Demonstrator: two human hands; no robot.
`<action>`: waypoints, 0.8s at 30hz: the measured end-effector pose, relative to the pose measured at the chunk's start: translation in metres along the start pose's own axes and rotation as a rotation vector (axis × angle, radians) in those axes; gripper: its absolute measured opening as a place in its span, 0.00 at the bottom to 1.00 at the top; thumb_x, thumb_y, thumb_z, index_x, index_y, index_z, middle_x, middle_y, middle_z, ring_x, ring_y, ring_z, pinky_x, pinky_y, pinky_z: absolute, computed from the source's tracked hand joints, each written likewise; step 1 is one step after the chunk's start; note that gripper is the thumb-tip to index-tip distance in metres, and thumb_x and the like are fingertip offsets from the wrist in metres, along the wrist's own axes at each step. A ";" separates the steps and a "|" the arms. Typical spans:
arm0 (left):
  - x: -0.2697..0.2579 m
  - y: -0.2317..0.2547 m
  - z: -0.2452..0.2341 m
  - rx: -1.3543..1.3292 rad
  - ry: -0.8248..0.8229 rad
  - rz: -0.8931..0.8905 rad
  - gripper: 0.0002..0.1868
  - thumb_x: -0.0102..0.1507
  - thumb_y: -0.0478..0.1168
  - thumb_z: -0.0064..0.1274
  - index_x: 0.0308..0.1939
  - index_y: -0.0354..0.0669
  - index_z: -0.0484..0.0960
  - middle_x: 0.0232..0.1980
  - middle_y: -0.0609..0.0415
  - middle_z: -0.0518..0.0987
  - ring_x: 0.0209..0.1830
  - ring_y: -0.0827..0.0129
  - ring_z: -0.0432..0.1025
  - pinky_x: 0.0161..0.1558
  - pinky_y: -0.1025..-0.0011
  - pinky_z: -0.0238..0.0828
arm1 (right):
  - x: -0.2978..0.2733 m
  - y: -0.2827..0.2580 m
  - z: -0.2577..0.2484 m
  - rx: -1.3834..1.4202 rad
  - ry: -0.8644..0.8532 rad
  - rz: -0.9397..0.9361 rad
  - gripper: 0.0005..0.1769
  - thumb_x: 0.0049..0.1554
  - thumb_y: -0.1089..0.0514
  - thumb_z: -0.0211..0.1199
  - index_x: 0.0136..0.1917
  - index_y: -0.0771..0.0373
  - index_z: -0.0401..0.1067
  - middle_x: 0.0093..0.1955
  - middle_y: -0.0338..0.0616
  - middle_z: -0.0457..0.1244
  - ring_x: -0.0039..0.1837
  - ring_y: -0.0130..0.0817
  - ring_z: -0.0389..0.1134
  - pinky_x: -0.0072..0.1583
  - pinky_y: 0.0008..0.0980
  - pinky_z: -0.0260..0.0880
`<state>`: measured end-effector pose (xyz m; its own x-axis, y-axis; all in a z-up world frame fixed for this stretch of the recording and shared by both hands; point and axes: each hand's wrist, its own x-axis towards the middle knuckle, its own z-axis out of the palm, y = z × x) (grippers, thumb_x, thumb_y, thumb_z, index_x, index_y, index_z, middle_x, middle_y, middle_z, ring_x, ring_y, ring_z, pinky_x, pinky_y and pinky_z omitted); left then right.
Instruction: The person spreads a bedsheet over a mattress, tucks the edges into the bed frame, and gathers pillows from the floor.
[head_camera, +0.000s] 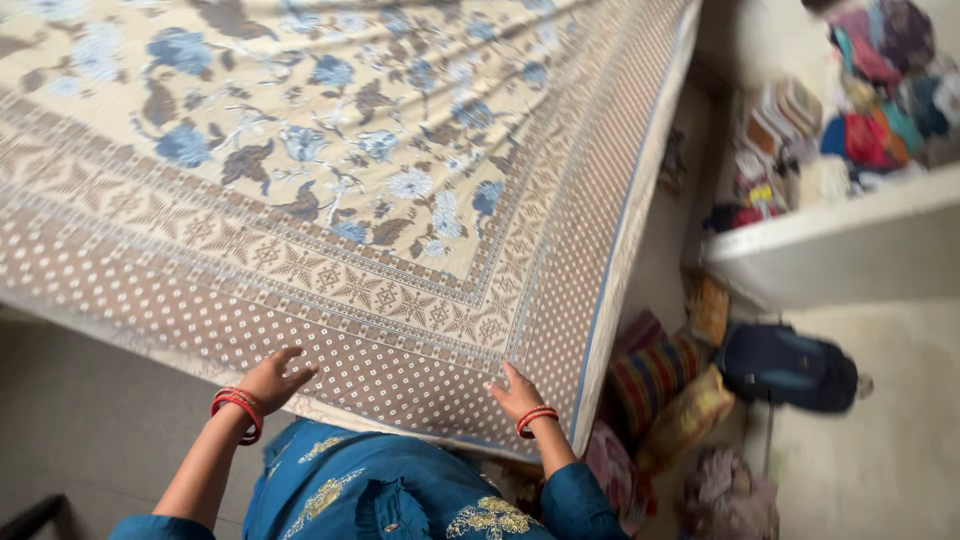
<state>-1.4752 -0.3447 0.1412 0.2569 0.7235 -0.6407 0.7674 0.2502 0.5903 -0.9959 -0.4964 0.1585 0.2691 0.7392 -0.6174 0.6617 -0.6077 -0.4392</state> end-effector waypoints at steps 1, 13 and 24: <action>0.008 -0.007 -0.006 0.000 -0.003 -0.010 0.42 0.60 0.63 0.57 0.72 0.45 0.71 0.65 0.33 0.77 0.66 0.48 0.73 0.66 0.59 0.70 | -0.004 -0.003 0.010 0.033 -0.011 0.034 0.46 0.57 0.41 0.64 0.79 0.62 0.52 0.76 0.58 0.55 0.75 0.50 0.61 0.71 0.39 0.64; 0.058 -0.071 0.006 -0.791 -0.093 -0.392 0.40 0.61 0.56 0.57 0.73 0.44 0.67 0.70 0.50 0.73 0.66 0.56 0.70 0.61 0.53 0.66 | -0.026 -0.035 0.084 0.154 0.017 0.070 0.40 0.57 0.42 0.65 0.76 0.61 0.62 0.72 0.57 0.62 0.71 0.48 0.65 0.67 0.37 0.65; 0.058 -0.060 0.068 -0.919 -0.044 -0.579 0.40 0.65 0.54 0.56 0.76 0.41 0.62 0.77 0.45 0.61 0.72 0.49 0.63 0.64 0.48 0.66 | -0.024 0.039 0.193 0.961 -0.003 0.479 0.44 0.55 0.43 0.67 0.76 0.65 0.57 0.77 0.53 0.57 0.75 0.43 0.61 0.68 0.46 0.63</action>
<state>-1.4659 -0.3614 0.0353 0.0321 0.3215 -0.9464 0.0505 0.9451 0.3228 -1.1115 -0.5938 0.0306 0.3519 0.3630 -0.8628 -0.3406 -0.8089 -0.4792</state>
